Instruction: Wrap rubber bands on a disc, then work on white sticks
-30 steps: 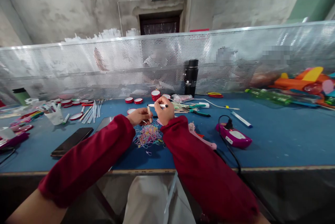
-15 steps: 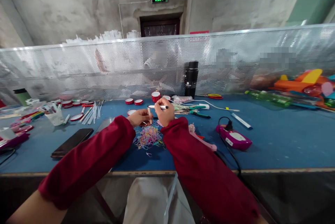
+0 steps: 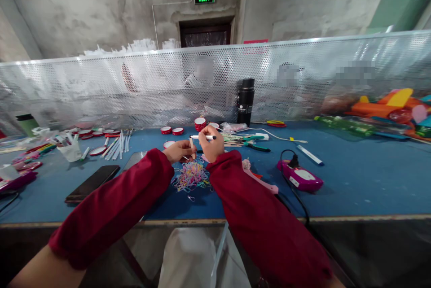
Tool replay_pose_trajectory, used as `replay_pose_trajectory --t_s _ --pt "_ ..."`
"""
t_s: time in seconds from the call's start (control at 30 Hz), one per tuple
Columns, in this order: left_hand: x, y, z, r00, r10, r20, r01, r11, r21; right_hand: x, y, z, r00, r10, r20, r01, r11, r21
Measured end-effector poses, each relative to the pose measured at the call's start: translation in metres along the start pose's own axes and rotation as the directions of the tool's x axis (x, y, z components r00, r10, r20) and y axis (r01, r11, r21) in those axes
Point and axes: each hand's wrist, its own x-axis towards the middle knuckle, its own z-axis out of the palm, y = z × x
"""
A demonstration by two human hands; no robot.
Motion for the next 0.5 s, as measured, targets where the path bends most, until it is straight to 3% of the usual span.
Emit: replay_pose_trajectory --t_s 0.5 --pt "-0.0043 0.0049 0.0023 1.000 -0.020 -0.017 0.020 1.000 -0.003 0.0000 -0.0016 -0.0003 1.000 0.004 0.005 -0.004 1.000 0.008"
